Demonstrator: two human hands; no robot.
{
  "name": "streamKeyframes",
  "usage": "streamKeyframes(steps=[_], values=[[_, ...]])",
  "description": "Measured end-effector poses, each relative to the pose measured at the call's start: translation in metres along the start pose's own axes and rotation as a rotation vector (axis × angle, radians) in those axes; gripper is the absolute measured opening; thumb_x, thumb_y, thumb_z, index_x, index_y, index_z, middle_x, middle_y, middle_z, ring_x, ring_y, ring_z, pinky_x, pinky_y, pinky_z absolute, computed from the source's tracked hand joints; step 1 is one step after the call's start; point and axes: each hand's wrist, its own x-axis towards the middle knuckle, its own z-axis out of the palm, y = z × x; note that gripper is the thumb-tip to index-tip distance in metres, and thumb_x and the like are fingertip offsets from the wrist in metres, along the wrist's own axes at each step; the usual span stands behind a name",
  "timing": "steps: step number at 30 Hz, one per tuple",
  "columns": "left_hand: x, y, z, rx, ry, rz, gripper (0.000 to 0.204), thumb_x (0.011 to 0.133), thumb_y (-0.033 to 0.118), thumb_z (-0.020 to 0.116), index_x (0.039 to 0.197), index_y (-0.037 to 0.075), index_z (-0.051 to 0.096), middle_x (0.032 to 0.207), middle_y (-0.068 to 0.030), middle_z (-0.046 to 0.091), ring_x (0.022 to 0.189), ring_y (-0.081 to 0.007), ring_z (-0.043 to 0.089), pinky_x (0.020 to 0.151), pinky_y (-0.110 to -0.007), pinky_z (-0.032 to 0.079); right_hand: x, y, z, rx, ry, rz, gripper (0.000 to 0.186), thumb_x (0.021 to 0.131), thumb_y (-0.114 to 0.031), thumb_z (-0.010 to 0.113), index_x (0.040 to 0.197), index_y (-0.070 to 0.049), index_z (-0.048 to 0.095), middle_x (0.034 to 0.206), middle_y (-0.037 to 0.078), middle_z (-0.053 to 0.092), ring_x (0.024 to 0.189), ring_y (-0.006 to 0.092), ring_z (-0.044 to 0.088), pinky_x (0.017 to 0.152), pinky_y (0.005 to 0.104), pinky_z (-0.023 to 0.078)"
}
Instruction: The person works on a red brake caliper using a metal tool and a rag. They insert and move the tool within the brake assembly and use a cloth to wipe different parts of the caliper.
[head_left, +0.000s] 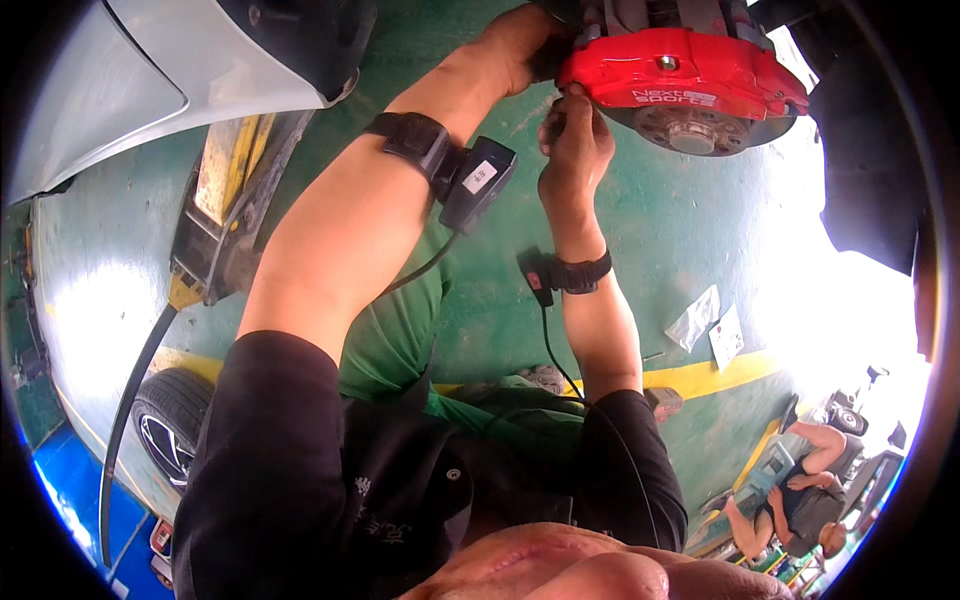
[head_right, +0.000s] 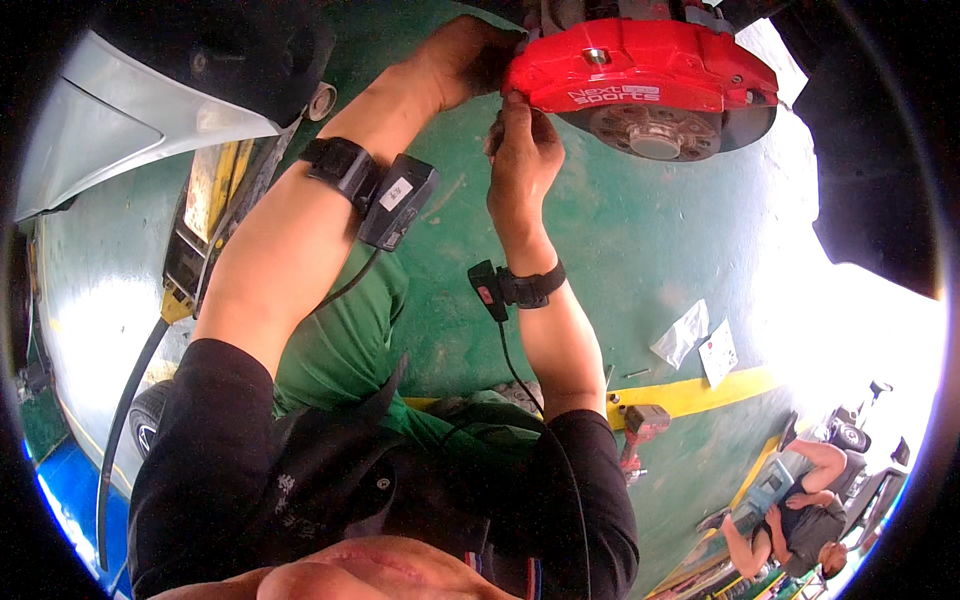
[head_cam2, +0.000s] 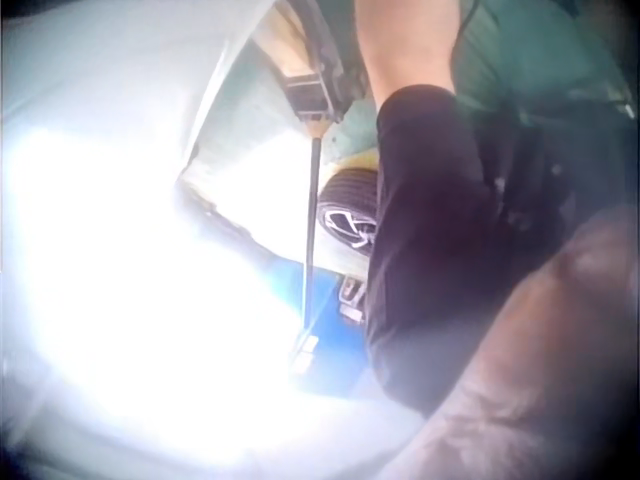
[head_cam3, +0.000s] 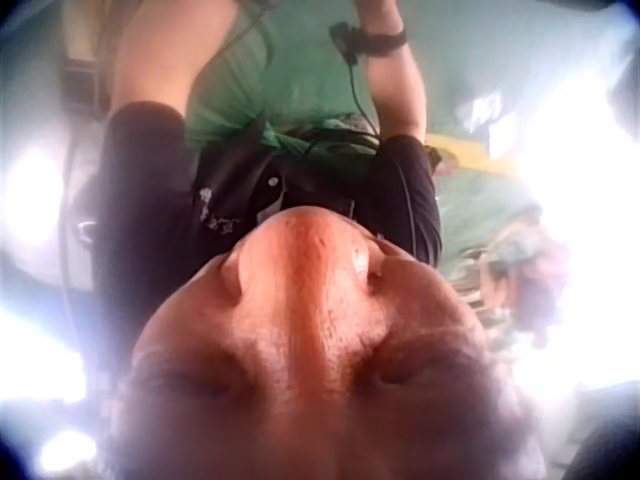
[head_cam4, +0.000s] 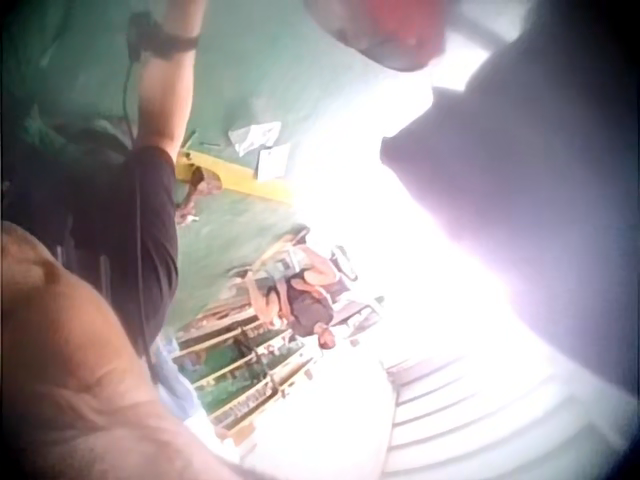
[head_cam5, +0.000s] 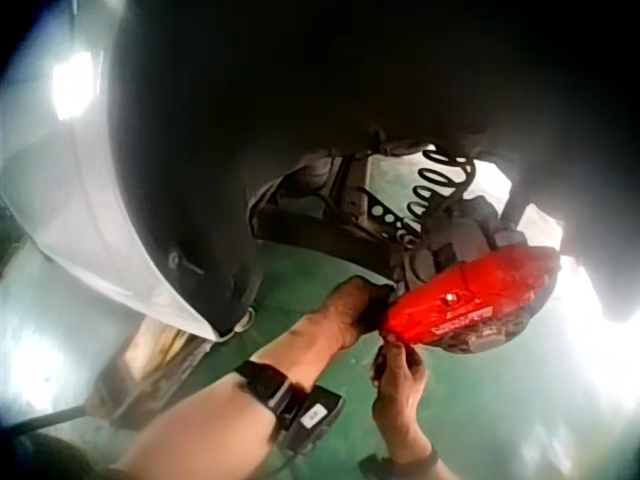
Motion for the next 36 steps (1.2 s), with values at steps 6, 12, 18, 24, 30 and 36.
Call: streamKeyframes(steps=[6,12,18,24,30,36], values=[[-0.007,-0.001,0.016,0.0,-0.005,0.009,0.01,0.09,0.012,0.057,0.09,0.004,0.063,0.082,-0.0094,0.065,0.076,-0.0237,0.063,0.071,-0.035,0.052,0.001,0.0,0.0,0.003,0.008,-0.009,0.03,0.093,-0.03,0.064,0.085,-0.001,0.06,0.066,0.001,0.051,0.05,0.0098,0.045,0.045,0.0233,0.03],[-0.019,0.008,0.005,0.174,-0.021,0.051,0.023,0.094,0.011,0.057,0.11,-0.005,0.063,0.102,-0.0152,0.068,0.092,-0.0251,0.066,0.087,-0.037,0.054,0.0,0.0,-0.001,0.034,-0.018,-0.002,0.027,0.095,-0.025,0.065,0.088,0.001,0.062,0.068,0.001,0.053,0.053,0.0085,0.044,0.047,0.0244,0.033],[-0.024,0.007,0.02,0.042,0.047,0.003,0.024,0.096,0.013,0.058,0.11,-0.005,0.064,0.103,-0.0165,0.068,0.094,-0.0256,0.065,0.088,-0.037,0.053,-0.001,0.001,-0.003,0.051,-0.014,0.007,0.026,0.095,-0.025,0.064,0.089,0.0,0.061,0.069,0.001,0.053,0.054,0.0086,0.045,0.048,0.0241,0.034],[-0.022,0.003,0.006,0.148,-0.044,0.086,0.023,0.096,0.013,0.058,0.109,-0.004,0.064,0.105,-0.0165,0.067,0.095,-0.0259,0.065,0.09,-0.038,0.052,-0.002,-0.001,-0.001,0.038,-0.015,0.011,0.026,0.095,-0.025,0.064,0.089,0.0,0.061,0.07,0.0,0.053,0.055,0.0086,0.046,0.049,0.0243,0.034],[-0.02,0.005,0.013,0.006,-0.017,0.008,0.022,0.096,0.011,0.056,0.109,-0.005,0.064,0.106,-0.0161,0.067,0.096,-0.026,0.064,0.09,-0.038,0.052,-0.002,-0.002,-0.002,0.033,-0.02,0.013,0.026,0.095,-0.025,0.064,0.09,0.0,0.062,0.07,0.001,0.053,0.055,0.0088,0.046,0.049,0.0243,0.034],[-0.015,0.002,0.001,0.114,-0.075,0.065,0.023,0.096,0.011,0.056,0.111,-0.005,0.063,0.107,-0.0166,0.067,0.098,-0.0253,0.064,0.092,-0.037,0.051,0.0,0.001,-0.001,0.028,0.005,-0.007,0.027,0.094,-0.026,0.062,0.085,-0.001,0.06,0.066,0.002,0.051,0.049,0.01,0.045,0.043,0.0234,0.029]])
